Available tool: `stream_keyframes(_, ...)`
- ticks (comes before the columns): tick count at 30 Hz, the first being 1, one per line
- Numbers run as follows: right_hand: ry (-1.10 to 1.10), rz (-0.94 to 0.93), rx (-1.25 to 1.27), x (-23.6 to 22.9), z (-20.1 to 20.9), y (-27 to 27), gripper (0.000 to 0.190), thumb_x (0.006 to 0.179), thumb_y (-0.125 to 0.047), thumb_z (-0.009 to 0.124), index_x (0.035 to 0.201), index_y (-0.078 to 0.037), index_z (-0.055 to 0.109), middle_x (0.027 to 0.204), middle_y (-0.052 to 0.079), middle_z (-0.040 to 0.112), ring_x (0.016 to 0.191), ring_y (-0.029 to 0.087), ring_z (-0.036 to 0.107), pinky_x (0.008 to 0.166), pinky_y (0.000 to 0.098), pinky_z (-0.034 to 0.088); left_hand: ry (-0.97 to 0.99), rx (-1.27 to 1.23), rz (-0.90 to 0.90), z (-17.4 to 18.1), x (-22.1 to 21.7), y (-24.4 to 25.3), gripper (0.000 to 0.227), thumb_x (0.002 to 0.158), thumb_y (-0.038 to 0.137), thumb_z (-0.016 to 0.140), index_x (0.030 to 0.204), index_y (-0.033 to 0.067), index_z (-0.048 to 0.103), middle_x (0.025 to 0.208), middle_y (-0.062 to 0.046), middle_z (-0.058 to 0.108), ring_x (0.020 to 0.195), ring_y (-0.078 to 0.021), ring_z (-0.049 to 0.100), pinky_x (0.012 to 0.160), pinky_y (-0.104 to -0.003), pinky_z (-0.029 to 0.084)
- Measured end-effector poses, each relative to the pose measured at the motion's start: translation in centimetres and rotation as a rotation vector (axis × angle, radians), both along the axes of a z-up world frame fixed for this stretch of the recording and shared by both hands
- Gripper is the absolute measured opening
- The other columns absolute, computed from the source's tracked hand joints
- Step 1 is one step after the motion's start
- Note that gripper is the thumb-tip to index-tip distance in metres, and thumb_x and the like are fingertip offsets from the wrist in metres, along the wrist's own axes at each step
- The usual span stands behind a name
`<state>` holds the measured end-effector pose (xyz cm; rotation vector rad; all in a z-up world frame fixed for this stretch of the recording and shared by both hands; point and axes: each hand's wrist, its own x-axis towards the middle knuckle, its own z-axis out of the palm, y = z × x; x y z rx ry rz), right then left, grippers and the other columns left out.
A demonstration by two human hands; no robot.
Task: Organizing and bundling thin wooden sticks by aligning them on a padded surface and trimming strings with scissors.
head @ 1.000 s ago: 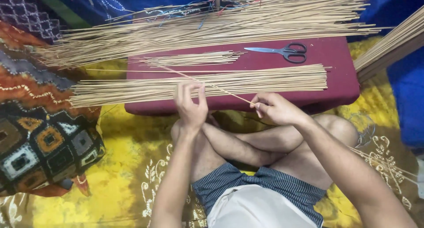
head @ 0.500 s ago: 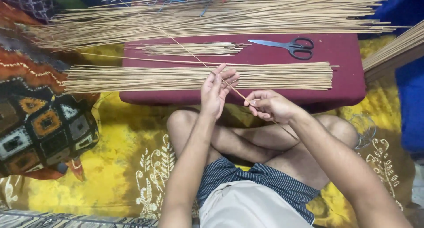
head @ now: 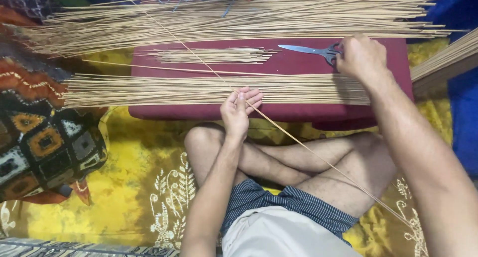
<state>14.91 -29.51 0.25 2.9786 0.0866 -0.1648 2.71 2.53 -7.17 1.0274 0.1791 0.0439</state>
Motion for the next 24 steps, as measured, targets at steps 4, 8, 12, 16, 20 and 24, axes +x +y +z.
stream_keyframes(4,0.039,0.077,0.119,1.7,-1.0,-1.6,0.036,0.083,-0.008,0.075,0.119,-0.011,0.081,0.105,0.017,0.076,0.095,0.036,0.073,0.08,0.0493,0.061,0.013,-0.001,-0.003,-0.5,-0.1,-0.1,0.024,0.109,0.007,0.043,0.122,-0.0077,0.056,0.109,-0.024,0.072,0.101,-0.0324,0.076,0.089,-0.037,0.066)
stream_keyframes(8,0.082,0.169,0.033,2.4,-1.2,-1.9,0.04,0.082,-0.009,0.08,0.122,-0.012,0.08,0.102,0.014,0.079,0.092,0.031,0.076,0.083,0.0449,0.063,0.005,0.038,-0.017,-0.9,0.1,-0.7,0.024,0.109,0.005,0.042,0.123,-0.0073,0.057,0.109,-0.024,0.073,0.1,-0.0313,0.077,0.088,-0.037,0.067)
stream_keyframes(12,0.128,0.146,0.063,2.2,1.1,-1.1,0.034,0.082,-0.018,0.077,0.113,-0.005,0.077,0.091,0.017,0.079,0.083,0.034,0.076,0.076,0.045,0.062,-0.016,0.068,-0.038,-0.6,0.2,-1.0,0.024,0.109,0.005,0.041,0.123,-0.0075,0.057,0.109,-0.024,0.073,0.1,-0.0304,0.077,0.088,-0.036,0.067)
stream_keyframes(16,0.298,0.025,0.161,-1.0,8.1,3.2,0.023,0.087,-0.008,0.078,0.109,-0.007,0.08,0.091,0.017,0.08,0.076,0.027,0.075,0.07,0.0391,0.063,-0.015,0.076,-0.039,-0.8,0.5,-0.7,0.023,0.108,0.006,0.044,0.122,-0.0081,0.057,0.107,-0.024,0.074,0.099,-0.0309,0.077,0.087,-0.037,0.067)
stream_keyframes(20,0.279,0.193,0.305,-2.7,9.2,5.7,0.043,0.069,-0.025,0.09,0.103,-0.003,0.077,0.091,0.019,0.079,0.088,0.038,0.075,0.075,0.0491,0.058,-0.075,0.075,-0.02,-2.5,0.7,-1.1,0.025,0.11,0.003,0.04,0.124,-0.0088,0.056,0.109,-0.03,0.072,0.099,-0.0364,0.075,0.084,-0.042,0.066)
stream_keyframes(24,0.438,0.231,0.342,-5.1,10.7,10.1,0.061,0.063,-0.056,0.088,0.089,-0.001,0.078,0.081,0.022,0.079,0.089,0.042,0.077,0.077,0.0519,0.058,-0.119,0.12,0.025,-2.3,0.3,-1.2,0.026,0.11,0.001,0.037,0.124,-0.006,0.057,0.108,-0.036,0.071,0.095,-0.0435,0.074,0.081,-0.05,0.065)
